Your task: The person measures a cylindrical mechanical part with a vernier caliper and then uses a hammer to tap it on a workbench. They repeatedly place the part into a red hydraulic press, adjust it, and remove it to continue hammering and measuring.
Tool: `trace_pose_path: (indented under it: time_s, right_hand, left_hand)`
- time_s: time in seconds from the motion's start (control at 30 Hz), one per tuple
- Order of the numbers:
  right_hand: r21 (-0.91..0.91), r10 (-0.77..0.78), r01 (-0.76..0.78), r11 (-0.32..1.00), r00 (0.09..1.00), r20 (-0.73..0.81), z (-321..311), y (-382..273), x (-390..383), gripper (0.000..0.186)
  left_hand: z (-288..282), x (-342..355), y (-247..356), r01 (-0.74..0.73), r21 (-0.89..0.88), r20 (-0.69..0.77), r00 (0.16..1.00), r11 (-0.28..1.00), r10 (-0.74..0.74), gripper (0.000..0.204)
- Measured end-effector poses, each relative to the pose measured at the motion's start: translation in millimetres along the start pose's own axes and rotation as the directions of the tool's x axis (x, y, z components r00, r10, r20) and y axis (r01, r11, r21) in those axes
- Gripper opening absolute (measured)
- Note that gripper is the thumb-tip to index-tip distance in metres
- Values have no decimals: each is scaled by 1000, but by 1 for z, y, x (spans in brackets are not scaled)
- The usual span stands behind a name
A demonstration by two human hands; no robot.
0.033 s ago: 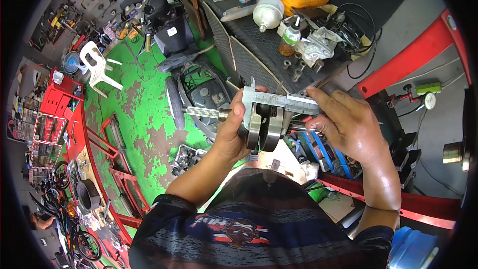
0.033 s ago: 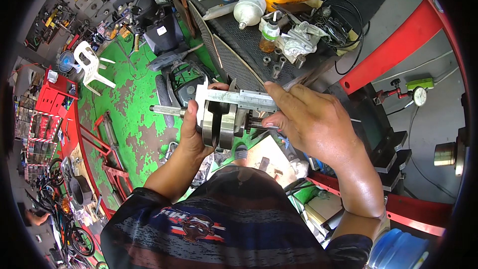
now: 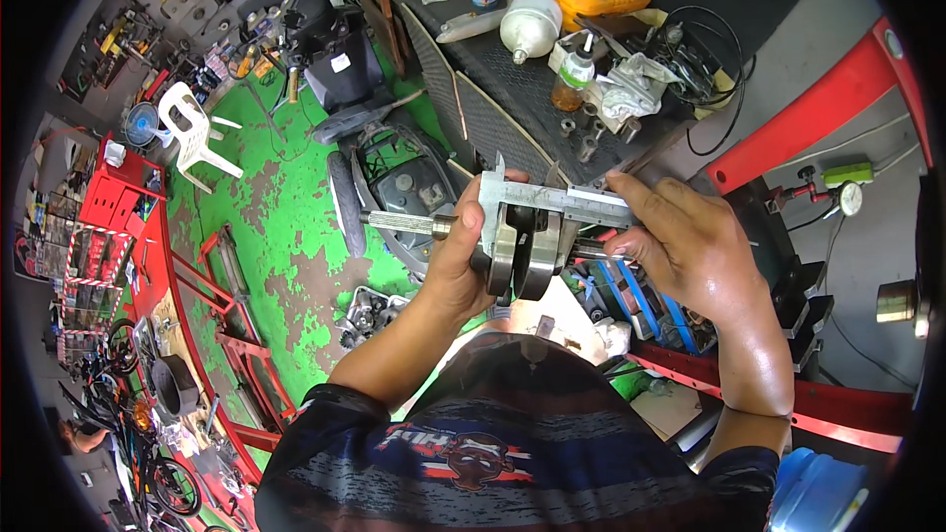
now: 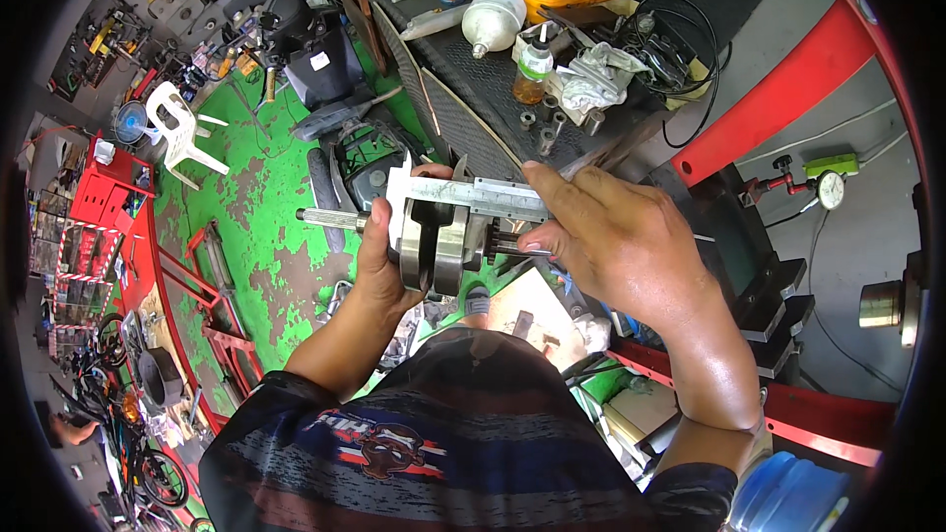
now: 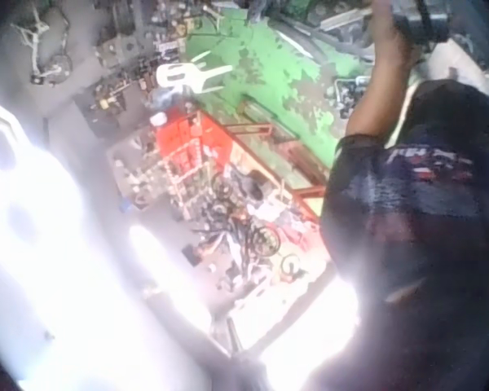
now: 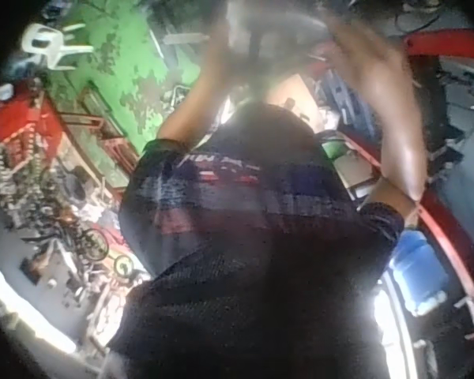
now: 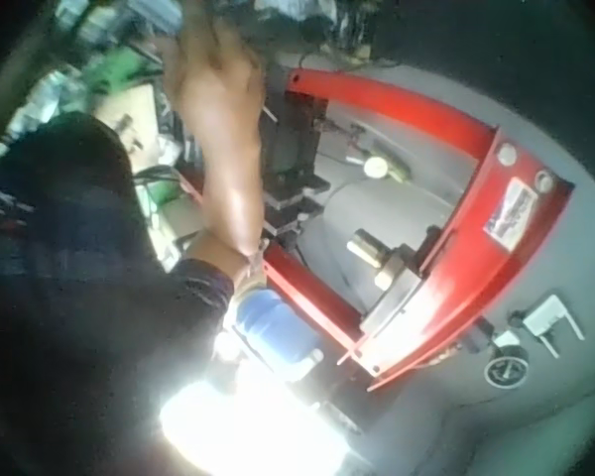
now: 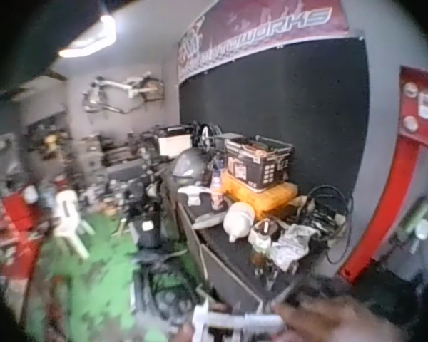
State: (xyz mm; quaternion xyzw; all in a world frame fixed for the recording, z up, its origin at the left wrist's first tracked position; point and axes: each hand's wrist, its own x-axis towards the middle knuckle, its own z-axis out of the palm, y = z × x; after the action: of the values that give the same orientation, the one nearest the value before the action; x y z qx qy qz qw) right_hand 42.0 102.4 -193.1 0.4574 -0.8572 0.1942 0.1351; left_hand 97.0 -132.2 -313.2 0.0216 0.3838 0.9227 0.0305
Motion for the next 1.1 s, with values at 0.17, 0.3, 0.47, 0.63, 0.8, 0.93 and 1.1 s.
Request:
trace_pose_path:
  time_s: [0.17,0.3,0.47,0.63,0.8,0.93,1.1]
  right_hand:
    - [-28,16,-15,1000,1000,18,0,-1,0,60]
    - [-10,29,-28,1000,999,41,-2,-2,0,62]
    - [14,30,-31,999,997,67,-4,-3,1,62]
    - [25,36,-39,999,996,84,-5,-4,1,61]
    - [27,42,-45,999,996,82,-5,-5,1,60]
    - [20,28,-29,999,998,50,-2,-4,1,59]
    - [-9,15,-15,1000,1000,13,0,-4,0,59]
  left_hand:
    - [2,1,1,7,-9,-7,1000,1000,-7,93]
    - [2,1,1,36,-62,-5,999,997,-36,97]
    - [3,2,5,59,-56,-24,998,997,-60,93]
    - [1,3,4,55,-59,-13,998,997,-56,92]
    - [2,3,6,67,-65,5,998,996,-67,92]
    - [1,1,6,57,-46,3,998,997,-56,93]
    - [0,0,5,65,-10,-1,998,998,-65,94]
